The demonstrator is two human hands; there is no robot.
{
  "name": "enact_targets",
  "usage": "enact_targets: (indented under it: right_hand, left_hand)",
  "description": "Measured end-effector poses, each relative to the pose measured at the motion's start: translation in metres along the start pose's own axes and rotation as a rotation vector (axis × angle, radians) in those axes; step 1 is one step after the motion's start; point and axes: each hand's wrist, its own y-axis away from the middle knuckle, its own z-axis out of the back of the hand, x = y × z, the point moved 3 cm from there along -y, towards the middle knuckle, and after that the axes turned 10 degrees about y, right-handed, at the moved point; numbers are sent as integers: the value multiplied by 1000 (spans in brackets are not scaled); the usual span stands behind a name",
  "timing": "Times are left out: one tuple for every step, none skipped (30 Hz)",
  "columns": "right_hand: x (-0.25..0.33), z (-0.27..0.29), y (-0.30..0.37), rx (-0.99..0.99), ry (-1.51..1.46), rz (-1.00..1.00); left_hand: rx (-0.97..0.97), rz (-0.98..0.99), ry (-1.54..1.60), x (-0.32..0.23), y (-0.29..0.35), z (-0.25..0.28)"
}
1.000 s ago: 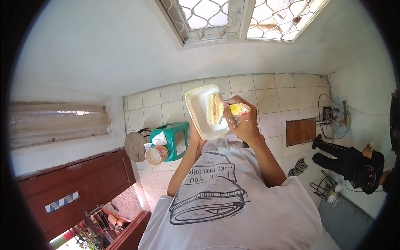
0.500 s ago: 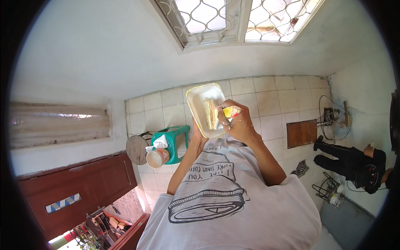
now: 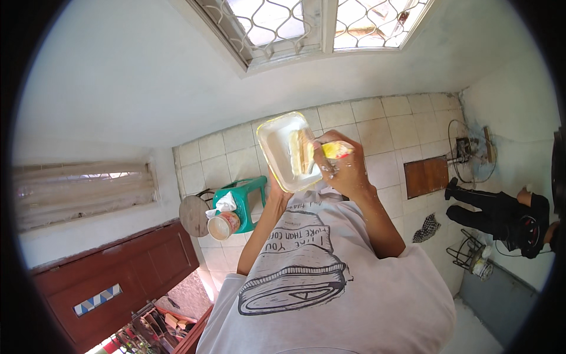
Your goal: The person paints a wall and window frame using a brush and a container of white paint, and moves a circular wooden table to continue work.
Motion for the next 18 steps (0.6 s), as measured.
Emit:
enact_targets:
  right_hand:
    - [2, 6, -2, -13, 15, 4]
    - [3, 8, -4, -27, 31, 7]
    - [2, 6, -5, -29, 41, 33]
    - [3, 5, -5, -14, 38, 38]
    - [5, 4, -5, 1, 36, 44]
    - [7, 3, -5, 17, 33, 49]
    - [9, 4, -6, -7, 14, 52]
    - [12, 6, -8, -30, -5, 55]
    - [15, 9, -9, -53, -23, 58]
    - [18, 12, -11, -37, 3, 72]
    - [22, 16, -12, -22, 30, 86]
    - [24, 17, -13, -7, 57, 101]
    - [26, 16, -13, -43, 20, 144]
    - [26, 15, -13, -49, 15, 178]
    - [26, 13, -12, -55, 10, 212]
    - [27, 12, -12, -60, 7, 246]
    - [29, 13, -13, -58, 2, 235]
    - [29, 14, -13, -60, 1, 235]
  left_hand:
    - [47, -15, -43, -1, -3, -5]
    - [91, -32, -84, -1, -4, -10]
    - [84, -21, -72, 1, -6, -8]
    - [72, -14, -81, 3, -6, -9]
    - [61, -9, -89, 5, -6, -9]
    - [46, -10, -118, 9, -4, -10]
    - [30, -14, -146, 10, -3, -12]
    - [52, -11, -145, 10, -2, -14]
    - [73, -9, -144, 10, -2, -15]
    - [97, -10, -144, 9, -2, -17]
    - [79, -19, -106, 9, -2, -18]
    - [63, -29, -69, 8, -1, -20]
    - [48, -34, -32, 8, -1, -23]
    - [58, -28, 25, 8, -3, -25]
    - [68, -21, 81, 7, -6, -28]
    - [80, -15, 139, 7, -8, -32]
    - [93, -10, 120, 5, -8, -36]
    - [106, -6, 100, 2, -7, -41]
